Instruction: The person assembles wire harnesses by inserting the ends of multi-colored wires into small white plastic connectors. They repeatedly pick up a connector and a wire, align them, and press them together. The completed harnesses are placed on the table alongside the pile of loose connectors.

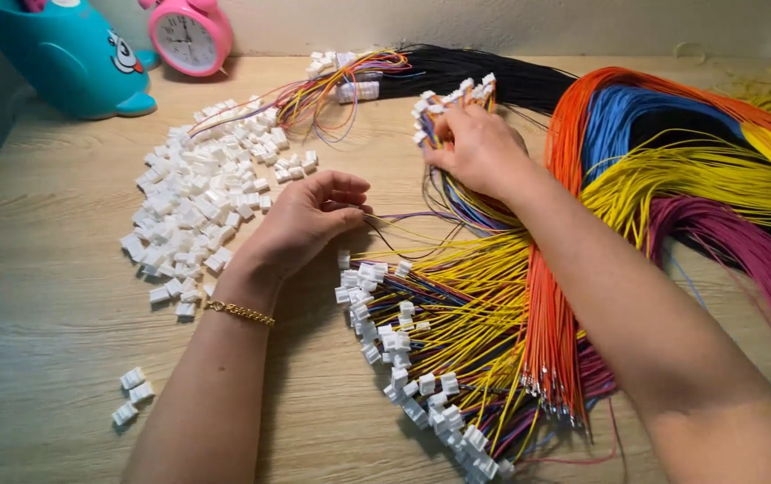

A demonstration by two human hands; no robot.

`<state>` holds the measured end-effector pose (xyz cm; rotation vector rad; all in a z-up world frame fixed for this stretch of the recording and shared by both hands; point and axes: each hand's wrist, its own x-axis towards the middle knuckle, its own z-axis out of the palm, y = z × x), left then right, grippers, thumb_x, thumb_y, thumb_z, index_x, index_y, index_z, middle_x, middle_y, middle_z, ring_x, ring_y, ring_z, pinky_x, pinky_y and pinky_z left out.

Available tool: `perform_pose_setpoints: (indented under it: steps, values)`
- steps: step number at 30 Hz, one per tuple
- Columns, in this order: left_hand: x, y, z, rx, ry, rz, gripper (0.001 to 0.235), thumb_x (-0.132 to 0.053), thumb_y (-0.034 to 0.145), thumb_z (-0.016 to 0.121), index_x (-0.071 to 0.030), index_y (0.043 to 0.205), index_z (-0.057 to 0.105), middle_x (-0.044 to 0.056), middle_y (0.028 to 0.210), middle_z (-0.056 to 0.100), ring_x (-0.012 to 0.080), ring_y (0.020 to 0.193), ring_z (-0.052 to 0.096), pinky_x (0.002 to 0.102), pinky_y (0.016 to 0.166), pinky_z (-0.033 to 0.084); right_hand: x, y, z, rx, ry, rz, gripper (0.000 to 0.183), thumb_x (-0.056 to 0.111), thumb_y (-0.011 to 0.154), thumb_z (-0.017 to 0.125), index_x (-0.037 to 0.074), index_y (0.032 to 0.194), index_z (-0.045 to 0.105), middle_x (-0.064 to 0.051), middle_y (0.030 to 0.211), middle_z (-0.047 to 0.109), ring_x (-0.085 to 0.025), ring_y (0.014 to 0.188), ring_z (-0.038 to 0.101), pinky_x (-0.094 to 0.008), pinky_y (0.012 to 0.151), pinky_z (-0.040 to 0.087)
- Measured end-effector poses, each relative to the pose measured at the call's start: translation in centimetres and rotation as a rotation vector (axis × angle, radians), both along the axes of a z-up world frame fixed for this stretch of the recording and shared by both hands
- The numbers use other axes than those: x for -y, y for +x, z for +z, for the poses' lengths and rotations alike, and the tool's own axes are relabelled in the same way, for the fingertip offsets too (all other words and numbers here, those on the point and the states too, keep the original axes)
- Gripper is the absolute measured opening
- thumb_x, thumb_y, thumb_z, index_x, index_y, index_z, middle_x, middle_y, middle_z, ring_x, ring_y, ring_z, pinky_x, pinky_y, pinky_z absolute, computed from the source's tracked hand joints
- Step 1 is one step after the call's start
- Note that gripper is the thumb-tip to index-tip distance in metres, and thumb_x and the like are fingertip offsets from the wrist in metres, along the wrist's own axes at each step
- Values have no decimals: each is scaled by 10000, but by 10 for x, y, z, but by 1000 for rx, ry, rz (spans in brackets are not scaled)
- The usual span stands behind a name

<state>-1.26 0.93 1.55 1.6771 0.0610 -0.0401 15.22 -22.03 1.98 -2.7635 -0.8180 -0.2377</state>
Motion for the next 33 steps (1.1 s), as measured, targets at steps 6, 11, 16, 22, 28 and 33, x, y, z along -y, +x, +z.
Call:
perform_pose_setpoints:
  steps: [6, 11, 16, 22, 28, 33]
  values:
    - [2, 3, -4, 0, 46, -12, 395, 2, 781, 755, -129, 1149, 694, 122, 1019, 714, 190, 908, 702, 283, 799, 557, 40, -100, 82, -65, -8, 418, 131, 208, 872, 687, 123, 971, 685, -203, 910, 635, -459, 930, 625, -513, 858, 500]
    - [4, -1, 2, 19, 23, -26, 351, -3, 798, 733, -93, 1135, 696, 139, 1003, 710, 193, 912, 676, 294, 814, 549, 85, -149, 92, -313, -278, 482, 62, 248, 849, 683, 260, 888, 730, 33, 902, 710, -225, 1020, 652, -384, 888, 485]
    - [5, -3, 6, 5, 48, -32, 340, -3, 805, 731, -88, 1133, 700, 141, 1003, 715, 199, 911, 683, 293, 811, 551, 106, -161, 86, -223, -426, 612, 26, 296, 849, 666, 309, 859, 687, 114, 954, 681, -184, 1126, 580, -415, 929, 427]
    - [5, -4, 7, 7, 55, -44, 326, -13, 815, 731, -97, 1128, 702, 135, 1008, 713, 194, 913, 677, 280, 803, 545, 113, -151, 71, 75, -582, 701, 136, 457, 819, 638, 331, 848, 594, 121, 869, 562, -141, 1062, 549, -414, 920, 402]
    - [7, -7, 12, -21, 18, -42, 325, 8, 824, 715, -82, 1136, 698, 157, 1020, 710, 221, 931, 685, 290, 819, 549, 107, -145, 73, 120, -641, 773, 206, 463, 886, 559, 288, 781, 535, 114, 823, 565, -124, 989, 552, -400, 930, 389]
    - [0, 2, -2, -1, -9, -33, 359, 8, 793, 745, -98, 1133, 705, 150, 1017, 708, 211, 907, 681, 287, 821, 545, 105, -125, 87, -328, -417, 557, 97, 368, 889, 598, 282, 870, 638, 86, 829, 734, -146, 976, 706, -401, 1023, 425]
